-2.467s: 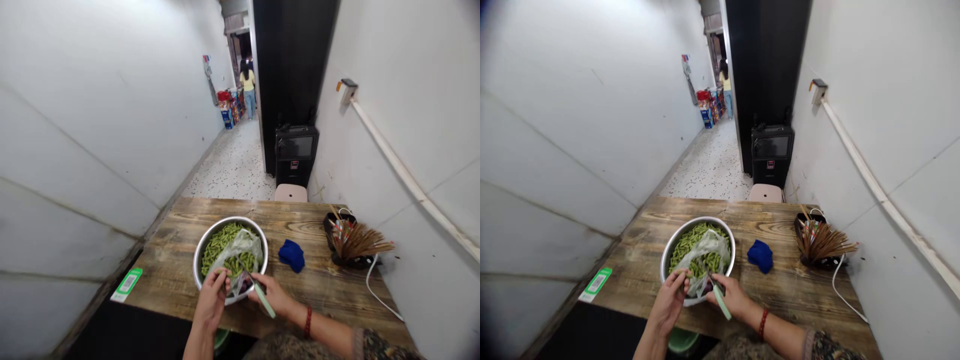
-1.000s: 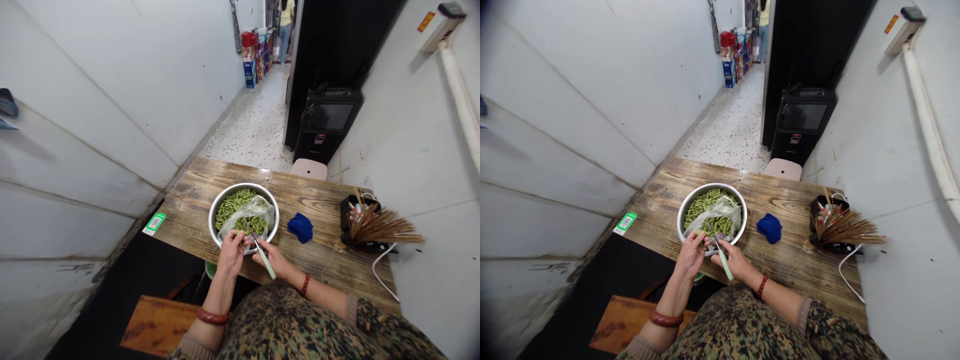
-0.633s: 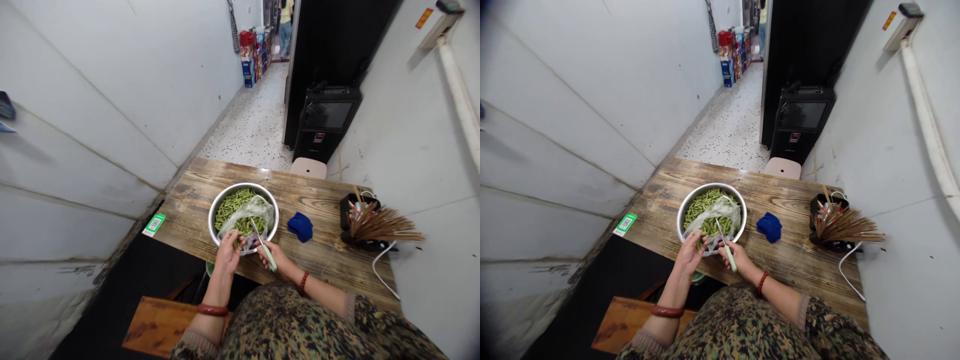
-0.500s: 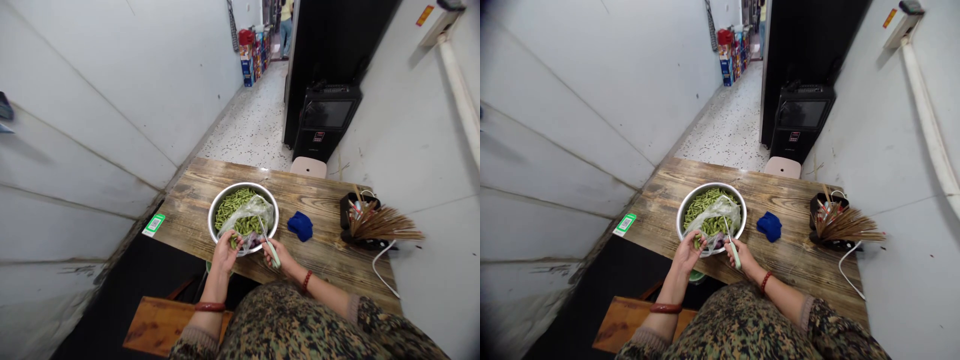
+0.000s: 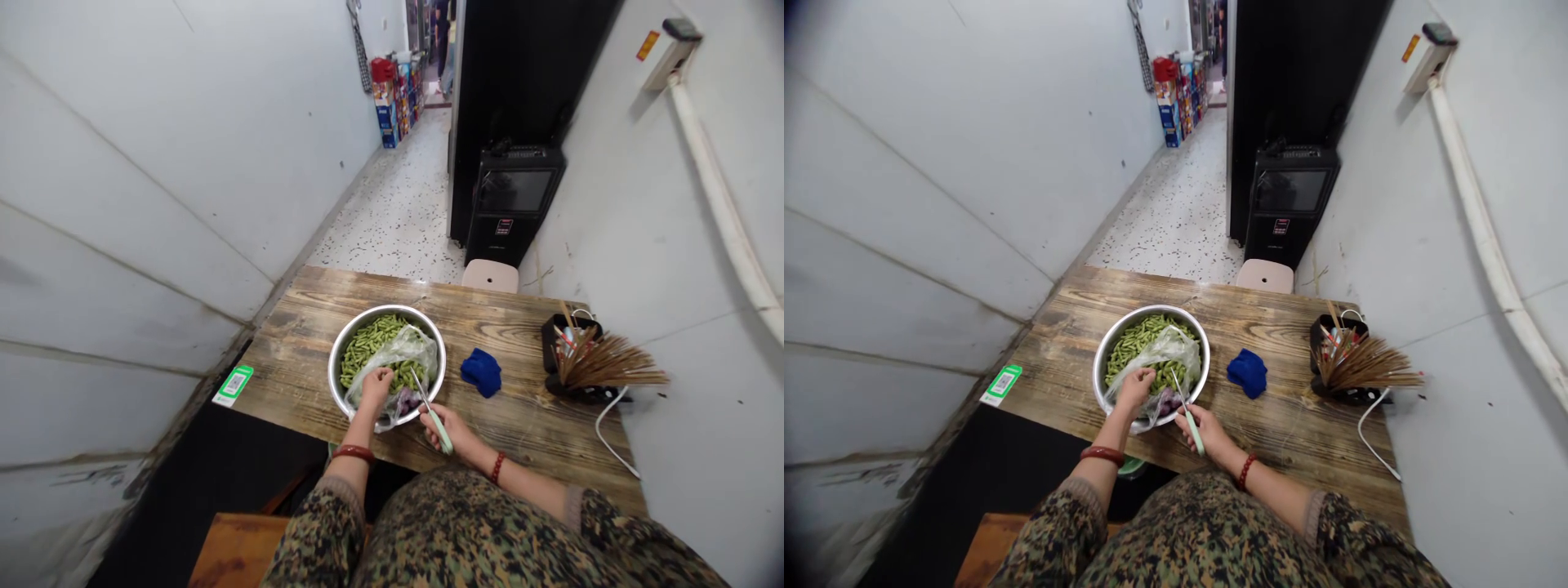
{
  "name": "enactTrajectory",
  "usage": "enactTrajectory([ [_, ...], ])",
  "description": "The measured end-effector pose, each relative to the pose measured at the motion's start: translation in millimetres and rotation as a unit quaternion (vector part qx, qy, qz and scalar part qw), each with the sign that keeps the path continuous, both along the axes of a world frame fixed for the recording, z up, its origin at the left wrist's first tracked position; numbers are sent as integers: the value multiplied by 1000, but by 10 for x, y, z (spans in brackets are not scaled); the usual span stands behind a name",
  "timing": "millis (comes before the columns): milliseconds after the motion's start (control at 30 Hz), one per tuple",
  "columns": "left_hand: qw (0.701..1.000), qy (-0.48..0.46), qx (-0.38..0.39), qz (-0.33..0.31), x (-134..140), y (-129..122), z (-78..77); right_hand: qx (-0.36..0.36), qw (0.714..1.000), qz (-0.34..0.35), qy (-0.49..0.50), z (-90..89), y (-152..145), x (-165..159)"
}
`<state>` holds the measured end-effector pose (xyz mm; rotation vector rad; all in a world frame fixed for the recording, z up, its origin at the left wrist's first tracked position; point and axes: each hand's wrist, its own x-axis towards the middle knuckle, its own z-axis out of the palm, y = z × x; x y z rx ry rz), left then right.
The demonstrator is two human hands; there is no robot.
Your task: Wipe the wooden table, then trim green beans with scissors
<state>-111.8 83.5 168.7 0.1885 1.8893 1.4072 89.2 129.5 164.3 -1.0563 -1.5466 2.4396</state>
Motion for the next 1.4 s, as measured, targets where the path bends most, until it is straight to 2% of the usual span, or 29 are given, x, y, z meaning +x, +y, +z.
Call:
enactTrajectory([
  [200,993,65,-83,-53,-41,106,-139,12,1000,10,-14,8,8,-19],
  [333,993,71,-84,-50,-7,87,-155,14,1000,12,-4,-27,14,-25],
  [433,997,42,-65,-25,11,22,-132,9,1000,16,-8,-51,25,-24],
  [567,999,-32,-7,30,24,-131,-24,-6,1000,12,-9,-50,36,-26],
  [733,986,-100,83,102,104,-299,218,-3,1000,23,-3,-38,16,-44],
  [1000,962,-151,152,167,316,-363,512,107,986,94,82,73,6,-54],
  [1133,957,-155,170,179,423,-352,608,164,974,102,115,132,-10,-71],
  [1400,962,-159,169,147,643,-354,686,149,975,109,126,151,-53,-90],
])
